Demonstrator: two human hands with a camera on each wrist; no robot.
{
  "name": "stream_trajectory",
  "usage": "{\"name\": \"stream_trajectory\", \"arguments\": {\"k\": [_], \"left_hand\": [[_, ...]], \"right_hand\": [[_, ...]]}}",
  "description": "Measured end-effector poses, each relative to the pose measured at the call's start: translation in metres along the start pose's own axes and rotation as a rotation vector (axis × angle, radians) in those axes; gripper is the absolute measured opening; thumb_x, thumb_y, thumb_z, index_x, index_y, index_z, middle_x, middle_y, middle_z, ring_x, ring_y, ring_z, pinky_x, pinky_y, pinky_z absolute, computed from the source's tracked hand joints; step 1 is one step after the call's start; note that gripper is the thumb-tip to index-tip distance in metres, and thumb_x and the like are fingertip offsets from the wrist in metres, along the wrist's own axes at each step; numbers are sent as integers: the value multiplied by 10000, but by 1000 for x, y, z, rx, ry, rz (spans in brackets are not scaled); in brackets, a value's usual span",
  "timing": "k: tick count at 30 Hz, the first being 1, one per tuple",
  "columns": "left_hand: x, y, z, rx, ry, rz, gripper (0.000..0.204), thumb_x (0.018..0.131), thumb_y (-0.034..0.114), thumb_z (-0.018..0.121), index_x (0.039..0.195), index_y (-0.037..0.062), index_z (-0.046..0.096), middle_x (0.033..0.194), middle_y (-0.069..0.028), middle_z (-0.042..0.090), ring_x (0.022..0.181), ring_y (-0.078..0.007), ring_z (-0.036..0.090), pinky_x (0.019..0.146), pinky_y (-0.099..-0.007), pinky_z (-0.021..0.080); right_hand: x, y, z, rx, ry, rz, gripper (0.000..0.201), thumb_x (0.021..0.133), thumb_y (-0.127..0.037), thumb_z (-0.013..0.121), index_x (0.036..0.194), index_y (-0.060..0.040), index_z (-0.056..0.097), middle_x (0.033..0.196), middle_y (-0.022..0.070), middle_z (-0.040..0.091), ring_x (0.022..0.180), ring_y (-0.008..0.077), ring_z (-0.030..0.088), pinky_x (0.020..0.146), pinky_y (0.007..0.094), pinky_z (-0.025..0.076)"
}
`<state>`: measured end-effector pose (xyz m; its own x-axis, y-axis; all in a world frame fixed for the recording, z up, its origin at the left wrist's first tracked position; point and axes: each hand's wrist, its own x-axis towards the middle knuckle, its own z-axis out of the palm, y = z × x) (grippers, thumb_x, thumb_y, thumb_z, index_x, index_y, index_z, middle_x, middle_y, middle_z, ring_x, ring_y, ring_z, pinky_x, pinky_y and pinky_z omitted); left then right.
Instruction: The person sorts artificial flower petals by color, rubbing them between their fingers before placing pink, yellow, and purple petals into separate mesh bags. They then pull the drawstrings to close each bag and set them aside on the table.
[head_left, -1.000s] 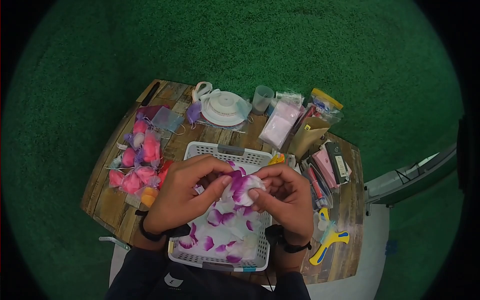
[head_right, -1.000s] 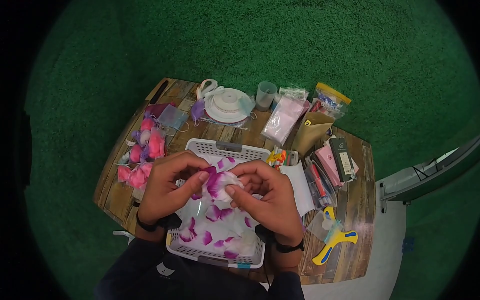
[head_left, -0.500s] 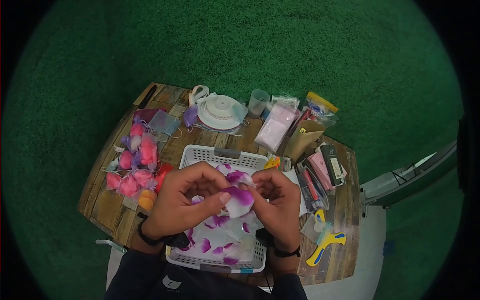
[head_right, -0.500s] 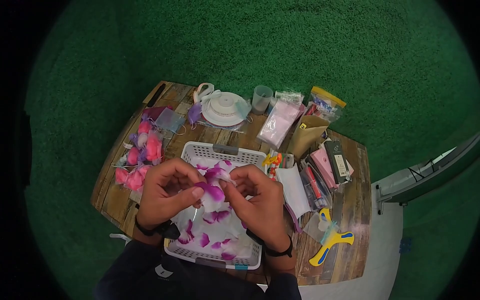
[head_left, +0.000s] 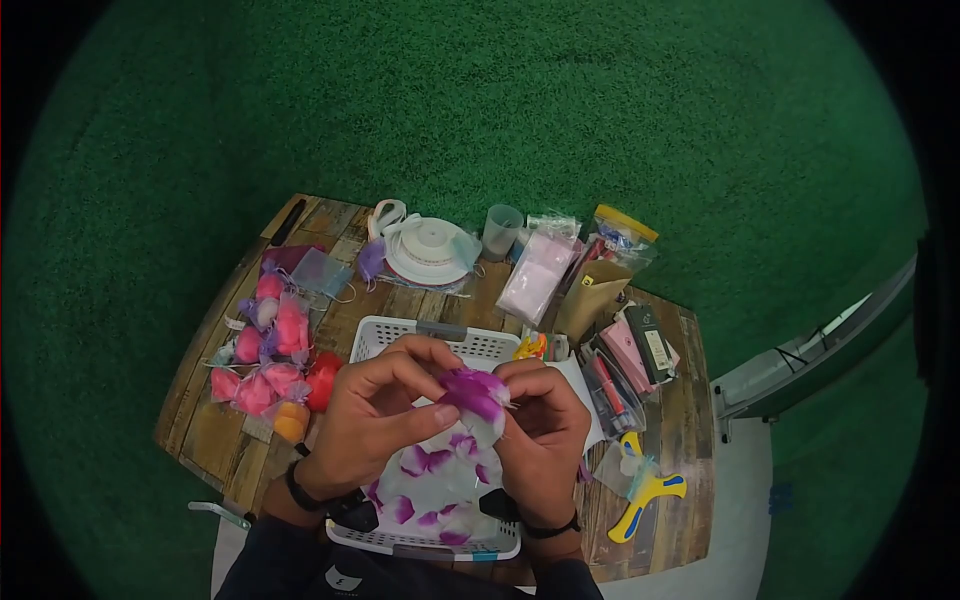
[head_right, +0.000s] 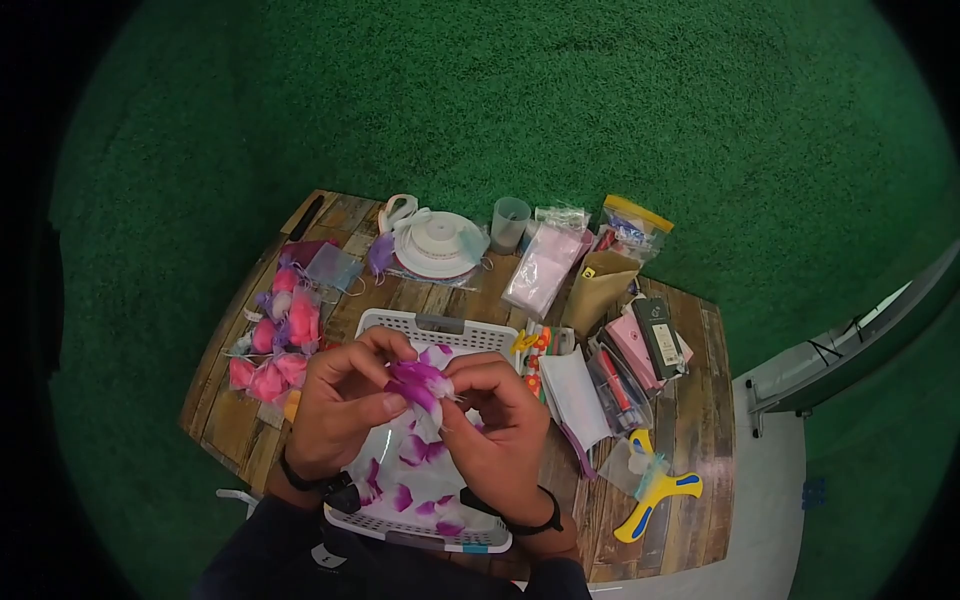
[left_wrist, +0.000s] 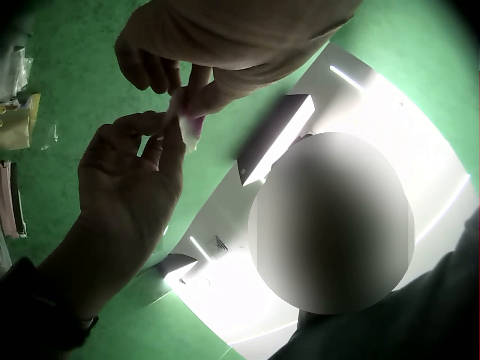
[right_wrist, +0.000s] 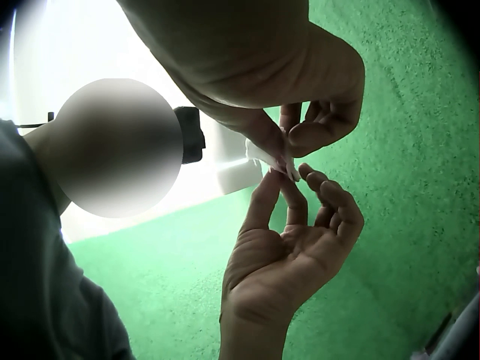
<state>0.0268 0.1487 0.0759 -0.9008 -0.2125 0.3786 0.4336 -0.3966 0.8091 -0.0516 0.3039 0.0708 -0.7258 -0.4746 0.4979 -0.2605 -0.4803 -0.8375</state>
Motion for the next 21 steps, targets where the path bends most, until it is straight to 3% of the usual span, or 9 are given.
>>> {"name": "stream_trajectory", "arguments": {"k": [4,11,21], "left_hand": [[-1,-3,-2,-51,21,-35,138,837,-63,694,948,-7,635,1145,-109,564,1047,-156,572,940,-319,460],[3,-7,1,-78,100,55,96,866,-57,661,937,-18,608,1055,-107,607,987,-144,595,888,-302,480],[2,-9,-1,-86,98,65,120,870,-59,656,960,-16,590,1035,-106,612,954,-134,597,860,-291,491]], "right_hand": [[0,-2,1,49,-33,45,195,841,114,645,1008,36,580,1054,93,574,934,121,592,782,247,512],[2,-2,6,144,-89,107,213,838,138,640,1018,42,578,1058,103,577,961,130,596,811,264,531],[4,2,4,273,-72,181,177,884,24,682,1020,44,572,1059,116,603,851,158,655,710,286,591]]}}
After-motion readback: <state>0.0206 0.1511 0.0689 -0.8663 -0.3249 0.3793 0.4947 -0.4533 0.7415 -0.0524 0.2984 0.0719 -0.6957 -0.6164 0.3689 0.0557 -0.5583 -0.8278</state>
